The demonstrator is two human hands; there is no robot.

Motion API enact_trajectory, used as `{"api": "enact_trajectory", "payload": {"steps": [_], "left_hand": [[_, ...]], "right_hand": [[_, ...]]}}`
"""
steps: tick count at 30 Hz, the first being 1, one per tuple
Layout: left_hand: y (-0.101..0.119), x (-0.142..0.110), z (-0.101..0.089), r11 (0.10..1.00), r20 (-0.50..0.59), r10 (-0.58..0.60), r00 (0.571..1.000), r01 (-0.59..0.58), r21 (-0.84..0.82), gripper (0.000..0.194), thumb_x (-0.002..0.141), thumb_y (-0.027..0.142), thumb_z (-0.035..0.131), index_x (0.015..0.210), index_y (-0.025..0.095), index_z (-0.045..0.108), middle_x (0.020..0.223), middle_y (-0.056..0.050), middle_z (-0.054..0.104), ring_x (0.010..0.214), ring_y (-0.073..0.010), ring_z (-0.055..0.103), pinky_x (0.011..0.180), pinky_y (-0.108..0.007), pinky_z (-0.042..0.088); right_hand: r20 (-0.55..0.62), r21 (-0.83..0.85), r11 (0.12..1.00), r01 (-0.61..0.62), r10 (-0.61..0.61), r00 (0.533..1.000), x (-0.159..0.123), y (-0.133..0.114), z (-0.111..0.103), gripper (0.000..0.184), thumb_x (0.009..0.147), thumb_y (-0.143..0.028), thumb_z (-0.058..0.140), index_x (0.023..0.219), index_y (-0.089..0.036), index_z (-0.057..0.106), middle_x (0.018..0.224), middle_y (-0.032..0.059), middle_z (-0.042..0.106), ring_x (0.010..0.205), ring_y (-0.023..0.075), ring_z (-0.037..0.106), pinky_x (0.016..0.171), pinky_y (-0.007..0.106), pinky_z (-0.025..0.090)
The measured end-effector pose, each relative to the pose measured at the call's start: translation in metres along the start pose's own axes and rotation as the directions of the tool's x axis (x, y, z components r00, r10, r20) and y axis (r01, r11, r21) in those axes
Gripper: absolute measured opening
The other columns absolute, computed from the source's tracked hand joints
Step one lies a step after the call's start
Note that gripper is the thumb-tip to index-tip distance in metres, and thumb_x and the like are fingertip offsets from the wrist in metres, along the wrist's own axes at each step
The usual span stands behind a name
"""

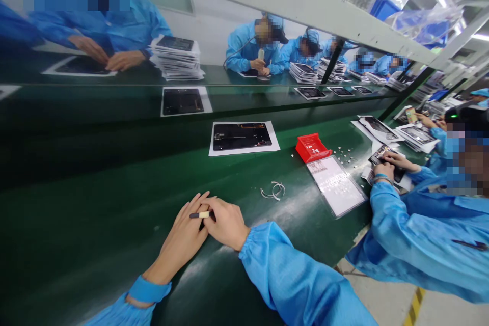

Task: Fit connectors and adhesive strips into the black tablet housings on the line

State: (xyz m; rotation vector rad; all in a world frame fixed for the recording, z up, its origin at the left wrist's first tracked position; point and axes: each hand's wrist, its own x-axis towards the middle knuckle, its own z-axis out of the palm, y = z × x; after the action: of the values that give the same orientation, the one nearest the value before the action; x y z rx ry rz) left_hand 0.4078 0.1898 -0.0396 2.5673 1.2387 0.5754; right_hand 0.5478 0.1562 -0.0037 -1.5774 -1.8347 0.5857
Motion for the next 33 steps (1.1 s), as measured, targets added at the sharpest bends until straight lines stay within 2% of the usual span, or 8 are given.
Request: {"api": "enact_trajectory", "payload": {"steps": [9, 14, 18, 22, 25, 28, 30, 33], "left_hand": [[0.000, -0.001, 0.000, 1.000, -0.003, 0.011, 1.000, -0.011, -0.019, 0.050, 0.089, 0.016, 0.038, 0.138, 0.016, 0.045, 0.149, -0.012, 0.038, 0.143, -0.0279, 0.027, 0.114, -0.052, 0.031], [0.001, 0.000, -0.001, 1.000, 0.012, 0.005, 1.000, -0.004, -0.013, 0.048, 0.089, 0.016, 0.037, 0.136, 0.014, 0.047, 0.149, -0.012, 0.039, 0.143, -0.0280, 0.027, 0.115, -0.051, 0.030], [0.003, 0.000, -0.002, 0.999, 0.033, -0.016, 0.999, 0.017, -0.042, 0.048, 0.090, 0.016, 0.037, 0.137, 0.014, 0.045, 0.150, -0.012, 0.037, 0.143, -0.0281, 0.026, 0.115, -0.052, 0.029], [0.000, 0.001, -0.011, 0.984, 0.043, -0.023, 0.999, 0.030, -0.174, 0.044, 0.093, 0.022, 0.039, 0.136, 0.018, 0.047, 0.149, -0.010, 0.040, 0.142, -0.0268, 0.028, 0.114, -0.051, 0.030], [-0.013, 0.011, -0.025, 0.931, 0.056, -0.098, 0.994, 0.111, -0.348, 0.037, 0.094, 0.033, 0.041, 0.126, 0.021, 0.056, 0.139, -0.008, 0.052, 0.133, -0.0237, 0.043, 0.112, -0.046, 0.035], [-0.038, 0.032, -0.036, 0.827, 0.035, -0.274, 0.961, 0.254, -0.501, 0.037, 0.091, 0.043, 0.047, 0.117, 0.021, 0.061, 0.129, -0.008, 0.059, 0.123, -0.0228, 0.052, 0.110, -0.043, 0.038], [-0.059, 0.053, -0.040, 0.770, 0.039, -0.369, 0.928, 0.329, -0.546, 0.040, 0.087, 0.045, 0.050, 0.116, 0.019, 0.062, 0.126, -0.009, 0.061, 0.119, -0.0238, 0.056, 0.106, -0.041, 0.041], [-0.089, 0.088, -0.038, 0.735, 0.056, -0.444, 0.894, 0.399, -0.548, 0.041, 0.088, 0.043, 0.050, 0.116, 0.016, 0.061, 0.122, -0.011, 0.064, 0.113, -0.0228, 0.060, 0.099, -0.035, 0.047]], "right_hand": [[-0.011, 0.021, 1.000, 0.015, -0.015, 1.000, -0.001, 0.001, 0.001, 0.038, 0.086, -0.012, 0.052, 0.122, -0.026, 0.054, 0.110, -0.0007, 0.064, 0.096, 0.0161, 0.062, 0.086, 0.026, 0.048], [-0.021, 0.036, 0.999, 0.009, -0.009, 1.000, -0.001, 0.004, 0.004, 0.033, 0.087, -0.013, 0.052, 0.117, -0.025, 0.057, 0.104, -0.0008, 0.065, 0.092, 0.0153, 0.062, 0.084, 0.025, 0.047], [-0.034, 0.059, 0.998, 0.025, -0.023, 0.999, 0.000, 0.004, 0.004, 0.036, 0.085, -0.012, 0.051, 0.119, -0.024, 0.056, 0.097, -0.0003, 0.065, 0.085, 0.0160, 0.062, 0.079, 0.025, 0.048], [-0.136, 0.114, 0.992, 0.045, -0.029, 0.990, -0.002, 0.004, 0.004, 0.036, 0.085, -0.014, 0.048, 0.119, -0.022, 0.055, 0.095, 0.0009, 0.063, 0.084, 0.0156, 0.061, 0.078, 0.025, 0.048], [-0.233, 0.105, 0.994, 0.010, 0.015, 0.972, -0.004, 0.005, 0.005, 0.032, 0.085, -0.015, 0.047, 0.114, -0.021, 0.058, 0.092, 0.0021, 0.060, 0.083, 0.0167, 0.060, 0.079, 0.027, 0.047], [-0.246, 0.047, 0.998, -0.030, 0.041, 0.969, -0.005, 0.007, 0.008, 0.032, 0.083, -0.013, 0.046, 0.112, -0.022, 0.059, 0.093, 0.0024, 0.059, 0.080, 0.0171, 0.060, 0.075, 0.027, 0.046], [-0.242, 0.037, 0.999, -0.031, 0.039, 0.970, -0.005, 0.008, 0.010, 0.032, 0.082, -0.012, 0.046, 0.110, -0.023, 0.059, 0.095, 0.0021, 0.059, 0.081, 0.0167, 0.060, 0.074, 0.026, 0.045], [-0.240, 0.054, 0.998, -0.021, 0.033, 0.970, -0.004, 0.010, 0.012, 0.029, 0.083, -0.011, 0.045, 0.105, -0.023, 0.059, 0.095, 0.0012, 0.059, 0.081, 0.0162, 0.060, 0.074, 0.025, 0.044]]}}
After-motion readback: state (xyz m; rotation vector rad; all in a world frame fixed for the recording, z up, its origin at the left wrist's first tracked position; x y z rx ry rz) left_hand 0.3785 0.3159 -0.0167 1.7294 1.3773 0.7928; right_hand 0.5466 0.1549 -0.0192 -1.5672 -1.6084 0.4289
